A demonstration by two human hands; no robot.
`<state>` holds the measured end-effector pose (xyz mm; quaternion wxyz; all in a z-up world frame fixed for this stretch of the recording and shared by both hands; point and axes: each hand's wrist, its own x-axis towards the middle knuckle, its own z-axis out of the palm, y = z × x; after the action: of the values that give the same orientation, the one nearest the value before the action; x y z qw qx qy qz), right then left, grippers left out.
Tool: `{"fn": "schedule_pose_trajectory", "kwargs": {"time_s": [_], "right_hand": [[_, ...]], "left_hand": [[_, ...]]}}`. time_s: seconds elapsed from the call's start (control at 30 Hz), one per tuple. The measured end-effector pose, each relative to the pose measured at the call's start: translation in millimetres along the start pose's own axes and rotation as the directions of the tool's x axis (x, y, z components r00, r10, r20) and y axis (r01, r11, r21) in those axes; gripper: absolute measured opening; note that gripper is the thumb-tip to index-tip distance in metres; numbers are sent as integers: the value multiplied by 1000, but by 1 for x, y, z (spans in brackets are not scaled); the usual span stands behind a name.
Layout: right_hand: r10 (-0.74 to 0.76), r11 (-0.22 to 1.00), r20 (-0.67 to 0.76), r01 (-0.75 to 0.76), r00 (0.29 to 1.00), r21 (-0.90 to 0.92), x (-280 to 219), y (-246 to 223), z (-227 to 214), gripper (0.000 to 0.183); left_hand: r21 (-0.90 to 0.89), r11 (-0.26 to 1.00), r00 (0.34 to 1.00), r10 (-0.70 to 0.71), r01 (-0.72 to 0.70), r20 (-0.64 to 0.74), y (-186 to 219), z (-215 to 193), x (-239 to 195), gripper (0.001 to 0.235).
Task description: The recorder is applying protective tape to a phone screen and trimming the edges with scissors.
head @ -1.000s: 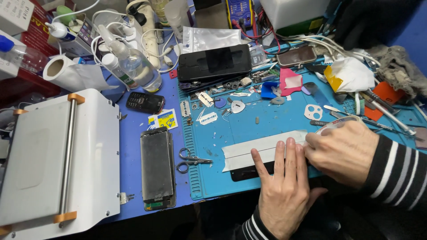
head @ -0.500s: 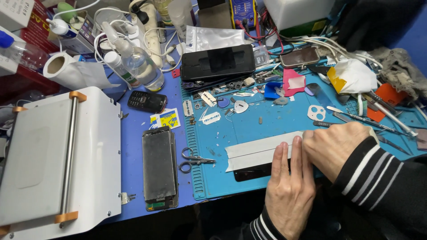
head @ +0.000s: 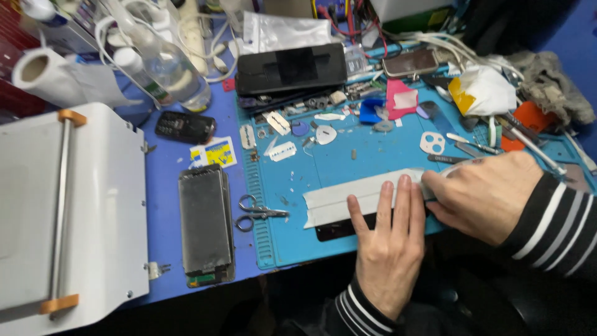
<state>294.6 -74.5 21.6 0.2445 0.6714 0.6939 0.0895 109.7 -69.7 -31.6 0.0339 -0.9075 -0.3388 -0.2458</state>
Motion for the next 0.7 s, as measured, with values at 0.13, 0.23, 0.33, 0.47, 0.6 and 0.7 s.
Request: {"fn": "schedule_pose_trajectory", "kwargs": {"time_s": [0.13,0.23,0.33,0.47,0.6,0.7], "right_hand": [[-90,991,51,94,995,-91,-6,12,-7,37],[-125,978,58,133,990,-162,-8,12,-14,45],[-103,972,-2,101,995,-213,-12,12,-6,45],[-122,977,43,128,992,-168,-5,9,-14,45],[-133,983,161,151,978,-104,3,9,-22,44],[-118,981,172,142,978,-130,4,9,-17,44]], "left_hand": [[-76,997,994,4,4,109,-7,-3,-3,101],[-45,998,988,-36,43,151,-11,-10,-4,105],[42,995,982,-97,92,162,-14,-15,-3,109],[6,998,985,-67,67,158,-10,-8,-1,105],[-60,997,995,-40,46,96,-5,0,0,73],[19,999,997,-36,35,65,-3,2,0,45]]}}
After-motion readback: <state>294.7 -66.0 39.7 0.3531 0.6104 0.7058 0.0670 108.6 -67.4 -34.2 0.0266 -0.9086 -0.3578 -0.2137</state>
